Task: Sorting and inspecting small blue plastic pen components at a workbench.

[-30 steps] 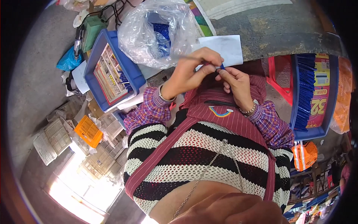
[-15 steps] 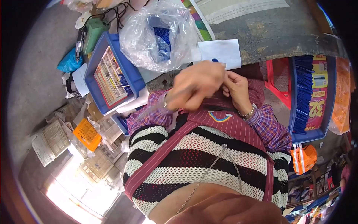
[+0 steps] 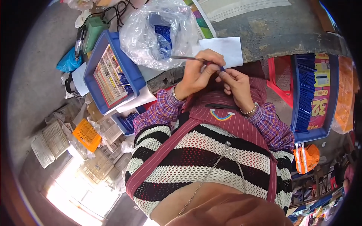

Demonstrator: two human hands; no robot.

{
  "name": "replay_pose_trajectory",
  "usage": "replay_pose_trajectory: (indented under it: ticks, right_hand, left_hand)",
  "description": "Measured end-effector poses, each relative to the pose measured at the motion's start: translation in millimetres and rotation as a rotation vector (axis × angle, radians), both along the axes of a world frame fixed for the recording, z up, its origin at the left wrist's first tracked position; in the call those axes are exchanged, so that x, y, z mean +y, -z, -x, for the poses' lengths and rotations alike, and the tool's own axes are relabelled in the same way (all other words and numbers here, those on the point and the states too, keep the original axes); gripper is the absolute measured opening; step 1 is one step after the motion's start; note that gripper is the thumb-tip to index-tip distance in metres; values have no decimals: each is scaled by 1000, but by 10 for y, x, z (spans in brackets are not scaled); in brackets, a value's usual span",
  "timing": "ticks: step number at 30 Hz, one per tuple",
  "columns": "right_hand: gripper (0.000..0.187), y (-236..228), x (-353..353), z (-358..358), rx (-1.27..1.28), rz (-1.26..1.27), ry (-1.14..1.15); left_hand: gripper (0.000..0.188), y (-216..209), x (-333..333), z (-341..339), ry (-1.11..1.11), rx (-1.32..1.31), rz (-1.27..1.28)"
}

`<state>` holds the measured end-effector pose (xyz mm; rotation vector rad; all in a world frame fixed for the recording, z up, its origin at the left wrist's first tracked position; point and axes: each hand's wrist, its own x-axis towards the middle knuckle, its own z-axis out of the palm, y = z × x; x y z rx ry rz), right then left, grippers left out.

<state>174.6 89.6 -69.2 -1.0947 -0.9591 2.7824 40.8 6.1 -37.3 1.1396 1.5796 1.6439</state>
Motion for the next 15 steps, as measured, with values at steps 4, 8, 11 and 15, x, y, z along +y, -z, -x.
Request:
replay_pose_trajectory:
  ticks: [4, 8, 11, 15]
  right_hand:
    - [14, 12, 5, 7, -2, 3, 3]
    - [13, -9, 25, 1, -14, -13, -17]
    - [13, 44, 22, -35, -12, 1, 25]
    - [13, -4, -30, 2, -26, 3, 46]
  left_hand:
    - [11, -26, -31, 91, -7, 14, -37]
    - [12, -270, 2, 37, -2, 16, -125]
    - [21, -474, 88, 13, 103, 110, -436]
    - [24, -47, 78, -18, 121, 317, 60]
